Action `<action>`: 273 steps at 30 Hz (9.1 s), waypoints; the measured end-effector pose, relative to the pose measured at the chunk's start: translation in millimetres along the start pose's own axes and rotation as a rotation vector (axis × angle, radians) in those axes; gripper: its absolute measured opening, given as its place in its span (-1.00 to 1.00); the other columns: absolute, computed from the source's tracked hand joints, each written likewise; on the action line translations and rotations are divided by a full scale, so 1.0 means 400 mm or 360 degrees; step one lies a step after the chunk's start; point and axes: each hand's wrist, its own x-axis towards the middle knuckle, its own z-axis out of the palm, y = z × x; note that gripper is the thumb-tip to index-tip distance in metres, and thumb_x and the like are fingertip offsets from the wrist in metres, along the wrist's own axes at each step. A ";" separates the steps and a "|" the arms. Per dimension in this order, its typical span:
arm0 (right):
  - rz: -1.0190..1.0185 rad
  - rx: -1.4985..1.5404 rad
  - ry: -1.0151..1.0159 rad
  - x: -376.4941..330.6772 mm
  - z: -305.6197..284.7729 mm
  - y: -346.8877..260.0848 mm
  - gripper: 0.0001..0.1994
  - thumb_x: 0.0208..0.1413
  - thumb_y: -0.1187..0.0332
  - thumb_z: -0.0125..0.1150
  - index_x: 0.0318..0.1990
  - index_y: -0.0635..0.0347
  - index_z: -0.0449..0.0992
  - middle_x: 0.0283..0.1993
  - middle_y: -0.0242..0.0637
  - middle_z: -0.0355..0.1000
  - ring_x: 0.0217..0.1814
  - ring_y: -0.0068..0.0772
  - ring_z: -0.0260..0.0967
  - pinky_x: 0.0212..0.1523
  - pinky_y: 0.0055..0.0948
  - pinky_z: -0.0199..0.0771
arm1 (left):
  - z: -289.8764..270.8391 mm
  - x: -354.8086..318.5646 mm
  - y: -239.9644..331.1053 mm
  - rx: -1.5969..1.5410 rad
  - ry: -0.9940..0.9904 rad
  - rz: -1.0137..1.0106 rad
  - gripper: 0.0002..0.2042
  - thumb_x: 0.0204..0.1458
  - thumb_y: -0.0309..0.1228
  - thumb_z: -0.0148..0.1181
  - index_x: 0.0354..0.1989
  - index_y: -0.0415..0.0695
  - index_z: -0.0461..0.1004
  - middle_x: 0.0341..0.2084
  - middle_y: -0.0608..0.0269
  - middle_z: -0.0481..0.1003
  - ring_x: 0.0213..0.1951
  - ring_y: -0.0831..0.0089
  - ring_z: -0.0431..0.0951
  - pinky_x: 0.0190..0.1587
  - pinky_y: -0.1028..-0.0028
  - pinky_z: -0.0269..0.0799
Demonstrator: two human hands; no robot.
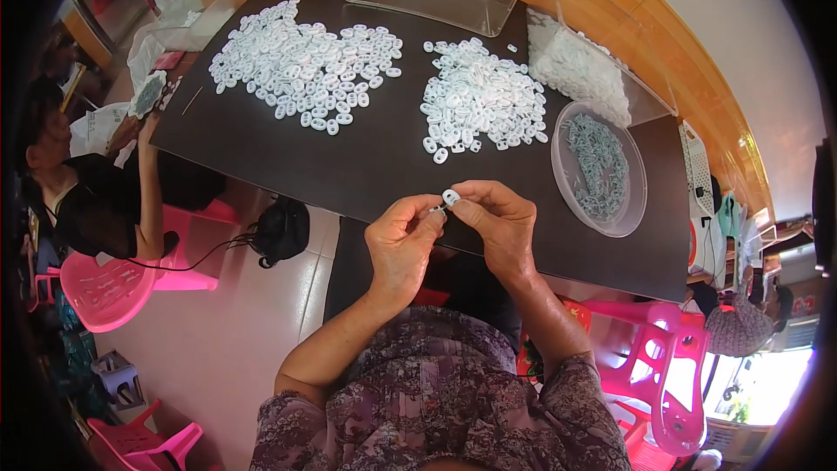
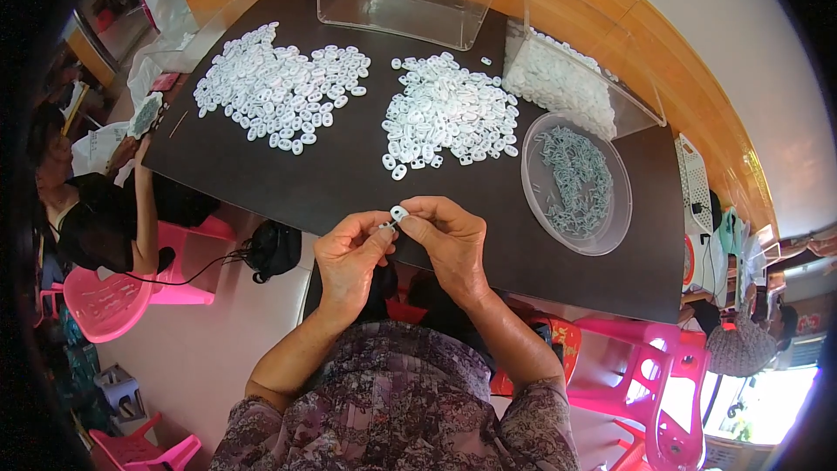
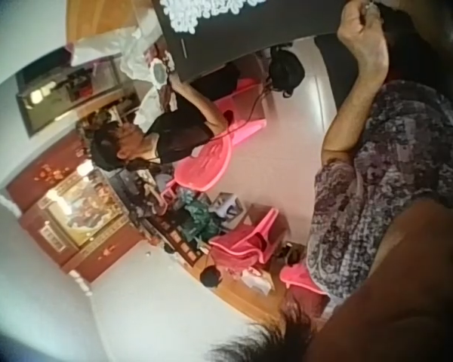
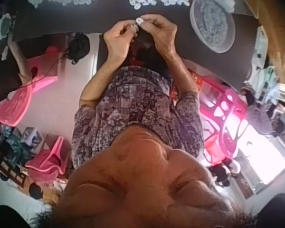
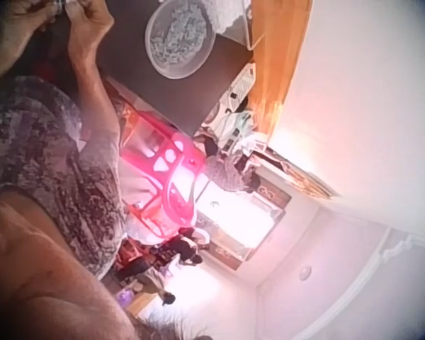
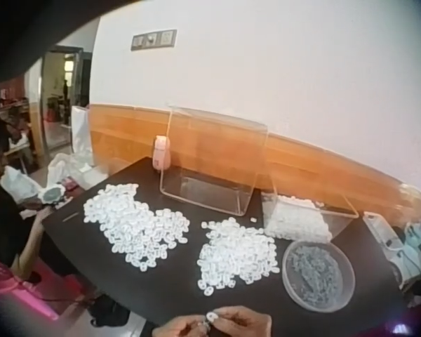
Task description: Manually assembling small white plastic rings by inserting tiny components into the center of each ring.
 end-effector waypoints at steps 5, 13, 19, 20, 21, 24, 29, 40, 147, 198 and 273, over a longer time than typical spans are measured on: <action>-0.0074 -0.0133 0.0033 -0.008 0.005 0.003 -0.84 0.03 0.62 0.15 -0.20 0.37 0.49 -0.30 -0.36 0.47 -0.27 -0.67 0.36 -0.22 -0.66 0.37 | -0.004 -0.003 0.007 -0.0013 -0.0019 -0.0024 -0.83 0.02 -0.60 0.13 -0.20 -0.31 0.48 -0.45 0.29 0.49 -0.47 0.65 0.44 -0.48 0.70 0.31; -0.0161 -0.0329 0.0049 -0.013 0.010 0.002 -0.86 0.02 0.62 0.15 -0.23 0.33 0.50 -0.34 -0.43 0.42 -0.30 -0.70 0.31 -0.28 -0.68 0.33 | 0.000 -0.006 0.017 -0.0017 0.0013 -0.0073 -0.84 0.02 -0.61 0.11 -0.21 -0.31 0.48 -0.45 0.29 0.50 -0.47 0.66 0.44 -0.48 0.71 0.32; -0.0239 -0.0466 0.0017 -0.014 0.009 0.015 -0.86 -0.02 0.62 0.17 -0.27 0.32 0.52 -0.38 -0.38 0.40 -0.34 -0.65 0.32 -0.32 -0.63 0.33 | -0.004 -0.003 0.007 -0.0002 -0.0023 0.0000 -0.82 0.02 -0.59 0.14 -0.18 -0.32 0.46 -0.45 0.31 0.49 -0.47 0.66 0.44 -0.48 0.71 0.32; -0.0249 -0.0504 0.0024 -0.015 0.009 0.017 -0.86 -0.04 0.61 0.18 -0.28 0.31 0.53 -0.39 -0.36 0.40 -0.35 -0.63 0.32 -0.33 -0.61 0.33 | -0.002 -0.004 0.008 -0.0061 -0.0022 0.0020 -0.80 0.02 -0.59 0.14 -0.15 -0.32 0.45 -0.46 0.31 0.48 -0.47 0.65 0.44 -0.48 0.71 0.33; -0.0248 -0.0505 0.0025 -0.014 0.009 0.017 -0.86 -0.04 0.61 0.18 -0.28 0.31 0.53 -0.39 -0.36 0.40 -0.35 -0.63 0.32 -0.33 -0.61 0.33 | -0.002 -0.004 0.008 -0.0120 -0.0021 0.0039 -0.77 0.02 -0.59 0.14 -0.12 -0.32 0.44 -0.46 0.31 0.47 -0.47 0.65 0.44 -0.47 0.71 0.33; -0.0353 -0.0623 0.0010 -0.009 0.007 0.016 -0.86 -0.06 0.61 0.18 -0.29 0.30 0.54 -0.39 -0.32 0.40 -0.37 -0.56 0.33 -0.35 -0.57 0.34 | -0.005 -0.005 0.003 -0.0113 -0.0060 0.0015 -0.75 0.04 -0.60 0.11 -0.08 -0.31 0.42 -0.47 0.30 0.46 -0.48 0.63 0.44 -0.48 0.69 0.34; -0.0595 -0.0951 -0.0030 -0.005 0.015 0.008 -0.80 -0.08 0.61 0.18 -0.24 0.26 0.53 -0.35 -0.27 0.42 -0.32 -0.39 0.35 -0.35 -0.49 0.37 | -0.012 0.007 0.002 -0.0202 -0.0059 -0.0049 -0.77 0.03 -0.62 0.10 -0.10 -0.31 0.44 -0.48 0.33 0.47 -0.49 0.68 0.41 -0.49 0.71 0.33; -0.0770 -0.1207 -0.0100 -0.004 0.027 -0.006 -0.73 -0.23 0.57 0.27 -0.26 0.25 0.50 -0.34 -0.23 0.43 -0.34 -0.23 0.33 -0.34 -0.37 0.35 | -0.014 0.011 0.020 -0.0265 0.0014 -0.0134 -0.81 0.04 -0.60 0.10 -0.16 -0.36 0.46 -0.53 0.31 0.49 -0.57 0.70 0.38 -0.52 0.71 0.33; -0.1092 -0.2391 0.0444 0.600 -0.334 -0.365 -0.90 -0.17 0.40 0.19 -0.45 0.16 0.54 -0.44 -0.13 0.47 -0.32 -0.08 0.42 -0.30 -0.22 0.38 | 0.127 0.249 -0.036 0.2377 -0.0680 0.1544 -0.95 -0.32 -0.51 0.12 -0.64 -0.21 0.40 -0.55 0.11 0.33 -0.39 0.24 0.35 -0.35 0.36 0.32; -0.0216 -0.2331 0.0229 0.076 -0.470 -0.134 -0.90 -0.21 0.41 0.19 -0.54 0.26 0.52 -0.48 -0.08 0.45 -0.34 -0.06 0.39 -0.31 -0.16 0.36 | 0.094 0.043 -0.007 -0.0013 -0.0386 -0.0270 -0.91 0.05 -0.49 0.13 -0.40 -0.27 0.46 -0.53 0.20 0.51 -0.55 0.59 0.42 -0.49 0.64 0.31; -0.0460 -0.1117 -0.0188 0.004 0.044 -0.014 -0.94 0.03 0.51 0.04 -0.44 0.29 0.34 -0.49 -0.17 0.29 -0.43 -0.14 0.26 -0.41 -0.27 0.28 | -0.005 -0.011 -0.004 -0.0160 -0.0023 0.0083 -0.97 0.10 -0.55 0.06 -0.35 -0.24 0.40 -0.58 0.48 0.32 -0.56 0.76 0.22 -0.54 0.73 0.16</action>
